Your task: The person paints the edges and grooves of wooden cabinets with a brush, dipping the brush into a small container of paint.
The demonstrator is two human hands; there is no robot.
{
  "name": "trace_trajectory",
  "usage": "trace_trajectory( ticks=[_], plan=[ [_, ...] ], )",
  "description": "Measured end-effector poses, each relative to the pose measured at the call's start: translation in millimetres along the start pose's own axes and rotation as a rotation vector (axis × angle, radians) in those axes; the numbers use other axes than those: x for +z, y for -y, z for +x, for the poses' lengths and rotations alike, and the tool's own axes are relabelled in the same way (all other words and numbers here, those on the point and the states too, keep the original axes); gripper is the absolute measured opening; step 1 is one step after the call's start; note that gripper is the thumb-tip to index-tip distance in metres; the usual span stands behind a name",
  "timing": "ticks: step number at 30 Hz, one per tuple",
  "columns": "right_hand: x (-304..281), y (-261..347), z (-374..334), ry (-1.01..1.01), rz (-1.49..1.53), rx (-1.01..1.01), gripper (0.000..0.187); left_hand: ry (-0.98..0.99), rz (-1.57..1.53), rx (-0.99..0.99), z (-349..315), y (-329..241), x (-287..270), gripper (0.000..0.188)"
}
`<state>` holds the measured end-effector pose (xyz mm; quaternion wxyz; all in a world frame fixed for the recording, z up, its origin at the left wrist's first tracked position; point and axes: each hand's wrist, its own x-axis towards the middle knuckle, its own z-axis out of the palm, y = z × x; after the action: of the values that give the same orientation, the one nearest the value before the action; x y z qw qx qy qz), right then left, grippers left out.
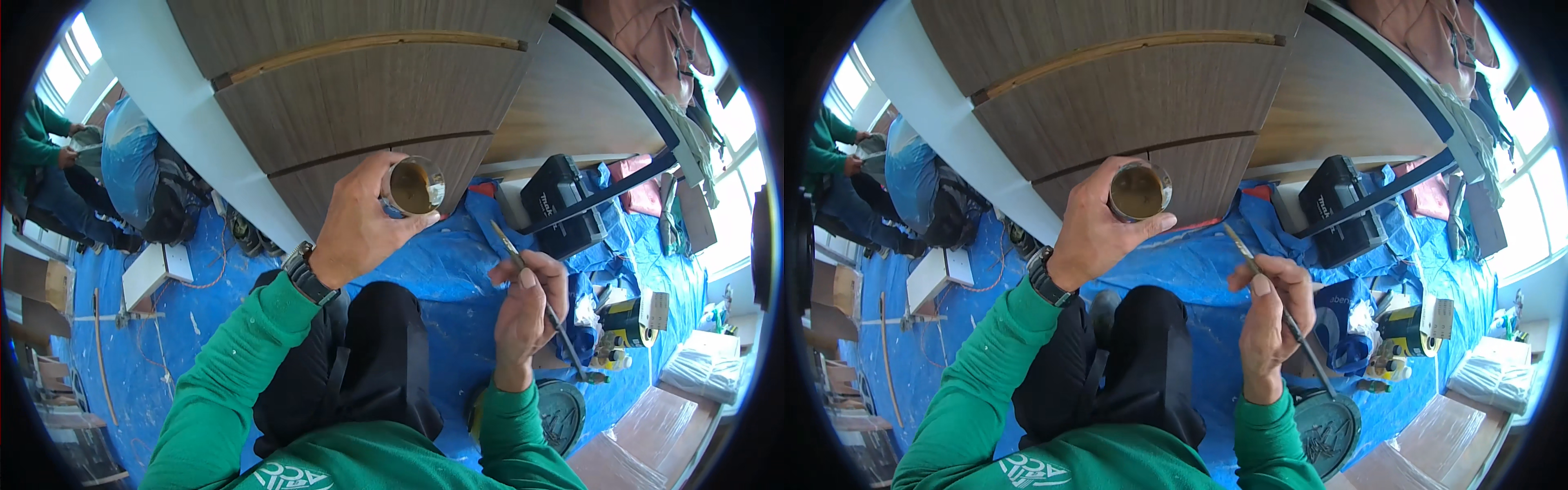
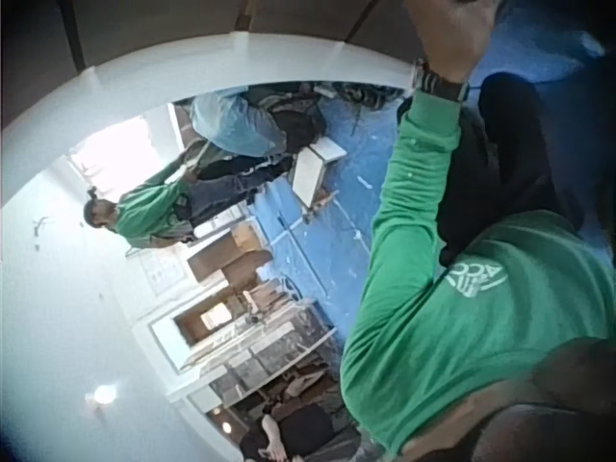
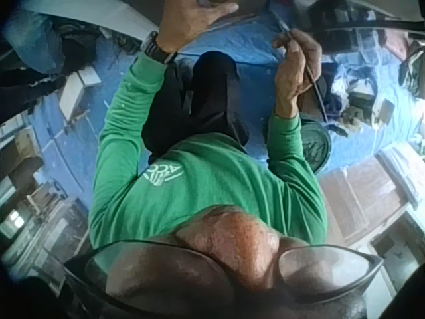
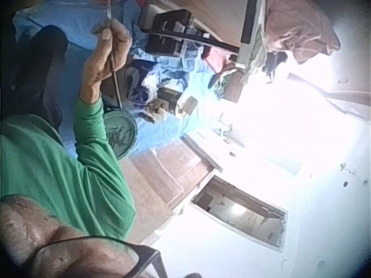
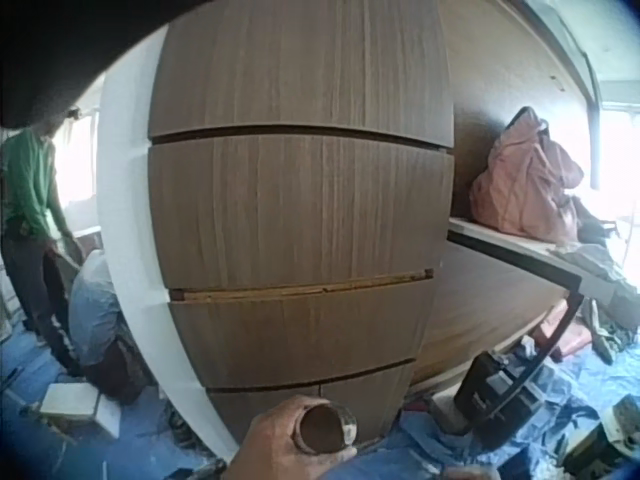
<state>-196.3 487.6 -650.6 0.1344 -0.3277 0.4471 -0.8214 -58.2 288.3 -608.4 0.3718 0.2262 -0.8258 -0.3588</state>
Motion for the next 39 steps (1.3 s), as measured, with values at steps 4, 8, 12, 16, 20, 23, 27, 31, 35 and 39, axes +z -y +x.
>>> trace_trajectory(
  ticks=[4, 8, 12, 16, 20, 23, 27, 31, 35, 39],
  plan=[
    [17.3, -58.6, 8.5, -0.170, -0.121, 0.007, 0.020, 0.093, -0.087, -0.073, 19.3, 42.1, 3.6, 0.056],
    [50.0, -135.1, 22.0, -0.256, -0.124, -0.030, 0.015, 0.193, -0.165, -0.170, 29.4, 85.9, -5.9, 0.058],
    [74.9, -187.8, 44.6, -0.380, -0.051, -0.002, 0.014, 0.320, -0.173, -0.212, 33.5, 115.2, -11.5, 0.060],
    [89.2, -234.7, 67.1, -0.435, -0.122, -0.097, 0.014, 0.446, -0.087, -0.203, 38.7, 140.4, -16.8, 0.062],
    [94.7, -256.6, 85.7, -0.499, -0.009, -0.163, 0.014, 0.571, -0.084, -0.249, 41.4, 168.5, -22.0, 0.063],
    [96.3, -261.3, 95.6, -0.529, -0.013, -0.148, 0.013, 0.618, -0.087, -0.221, 44.2, 182.2, -19.9, 0.063],
    [99.6, -270.6, 101.5, -0.562, -0.081, -0.219, 0.013, 0.664, -0.070, -0.137, 46.2, 191.4, -20.6, 0.063],
    [94.6, -278.1, 103.5, -0.548, -0.162, -0.264, 0.012, 0.697, -0.064, -0.128, 45.3, 200.2, -20.1, 0.064],
    [96.2, -279.7, 106.6, -0.571, -0.134, -0.292, 0.015, 0.695, -0.063, -0.118, 44.6, 201.3, -20.4, 0.065],
    [96.6, -278.9, 107.5, -0.582, -0.160, -0.267, 0.016, 0.705, -0.081, -0.130, 45.6, 201.8, -21.6, 0.065]
  ],
)
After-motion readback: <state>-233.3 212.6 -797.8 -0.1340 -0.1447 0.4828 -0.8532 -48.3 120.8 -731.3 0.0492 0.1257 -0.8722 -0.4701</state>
